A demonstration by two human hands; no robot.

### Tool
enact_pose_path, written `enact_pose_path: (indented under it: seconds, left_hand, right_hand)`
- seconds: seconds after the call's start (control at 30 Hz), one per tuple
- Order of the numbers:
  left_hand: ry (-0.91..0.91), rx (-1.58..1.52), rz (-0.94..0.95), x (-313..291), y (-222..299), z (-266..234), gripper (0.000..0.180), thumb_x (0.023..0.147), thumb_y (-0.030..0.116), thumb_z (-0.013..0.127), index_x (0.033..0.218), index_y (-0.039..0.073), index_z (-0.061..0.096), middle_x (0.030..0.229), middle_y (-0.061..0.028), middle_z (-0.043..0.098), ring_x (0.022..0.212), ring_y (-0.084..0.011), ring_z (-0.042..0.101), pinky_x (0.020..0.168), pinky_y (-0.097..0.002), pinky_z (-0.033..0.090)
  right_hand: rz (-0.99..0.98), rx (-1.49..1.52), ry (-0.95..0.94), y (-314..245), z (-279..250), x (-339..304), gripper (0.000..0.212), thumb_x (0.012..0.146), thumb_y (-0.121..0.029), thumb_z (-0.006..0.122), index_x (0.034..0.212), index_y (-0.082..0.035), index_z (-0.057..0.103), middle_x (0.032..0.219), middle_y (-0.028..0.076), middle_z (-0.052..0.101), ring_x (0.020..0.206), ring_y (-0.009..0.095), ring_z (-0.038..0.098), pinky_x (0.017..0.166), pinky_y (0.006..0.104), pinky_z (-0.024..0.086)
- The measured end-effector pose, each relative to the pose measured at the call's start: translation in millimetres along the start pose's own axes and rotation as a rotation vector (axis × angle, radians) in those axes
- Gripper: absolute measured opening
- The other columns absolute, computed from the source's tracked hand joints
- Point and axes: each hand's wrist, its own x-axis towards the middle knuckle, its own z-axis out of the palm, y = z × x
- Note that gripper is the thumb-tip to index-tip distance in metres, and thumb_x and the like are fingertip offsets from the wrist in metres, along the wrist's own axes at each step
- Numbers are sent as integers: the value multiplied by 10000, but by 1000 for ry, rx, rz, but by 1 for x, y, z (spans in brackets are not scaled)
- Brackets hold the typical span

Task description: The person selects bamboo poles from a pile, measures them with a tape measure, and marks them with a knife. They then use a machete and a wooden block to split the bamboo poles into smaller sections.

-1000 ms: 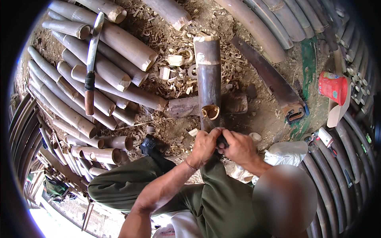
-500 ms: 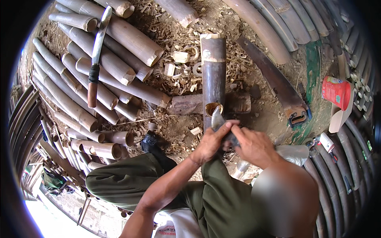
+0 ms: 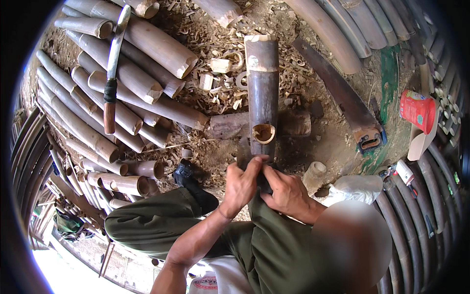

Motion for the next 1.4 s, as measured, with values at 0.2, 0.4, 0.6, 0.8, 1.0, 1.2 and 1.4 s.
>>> enact_pose_path:
  seconds: [0.2,0.4,0.6,0.8,1.0,1.2,1.4]
  left_hand:
    - [-297,-703,-344,23,-7,45,479,1046,336,481,1423,39,485,790,17,541,605,-71,439,543,-229,386]
    - [-179,-314,-300,22,-10,26,338,1029,190,452,1277,34,621,677,-11,552,537,-90,492,502,-243,404]
    - [-152,712,315,47,-22,-23,197,921,204,551,895,44,663,644,-238,591,610,-384,636,516,-457,485]
    - [-221,510,45,44,3,-17,262,953,219,539,929,-17,650,680,-173,638,603,-286,635,537,-428,495]
    - [-53,-158,16,35,9,50,356,1003,276,508,1094,-44,633,716,-44,617,589,-91,542,506,-255,413]
    - [-239,-1047,-164,37,11,41,319,1019,353,458,978,77,614,619,0,512,583,-122,485,607,-272,410]
    - [-361,-752,-187,28,8,20,631,992,660,339,1191,91,528,898,-56,606,773,-166,576,824,-353,479]
  right_hand:
    - [41,-610,-320,-4,-79,18,231,895,-180,608,1043,-6,575,803,173,687,693,329,705,616,440,563]
    - [313,-237,-413,14,-53,22,373,789,-175,681,1095,-2,555,810,257,676,799,466,659,713,541,531]
    - [239,320,219,14,52,11,600,768,-90,696,1308,22,460,837,310,654,819,486,654,695,521,547]
    - [321,136,137,10,37,0,465,828,-145,711,1240,-14,539,974,262,668,925,443,670,758,473,546]
    - [111,-434,-41,22,-60,26,320,824,-201,712,1096,-75,598,767,140,682,705,381,683,608,482,537]
    - [-76,-969,-579,-42,-91,100,214,835,-292,720,912,-93,738,790,82,742,722,212,733,617,365,577]
    - [-173,-937,-488,-21,-89,112,201,856,-271,659,887,-81,715,728,133,708,682,284,715,613,398,560]
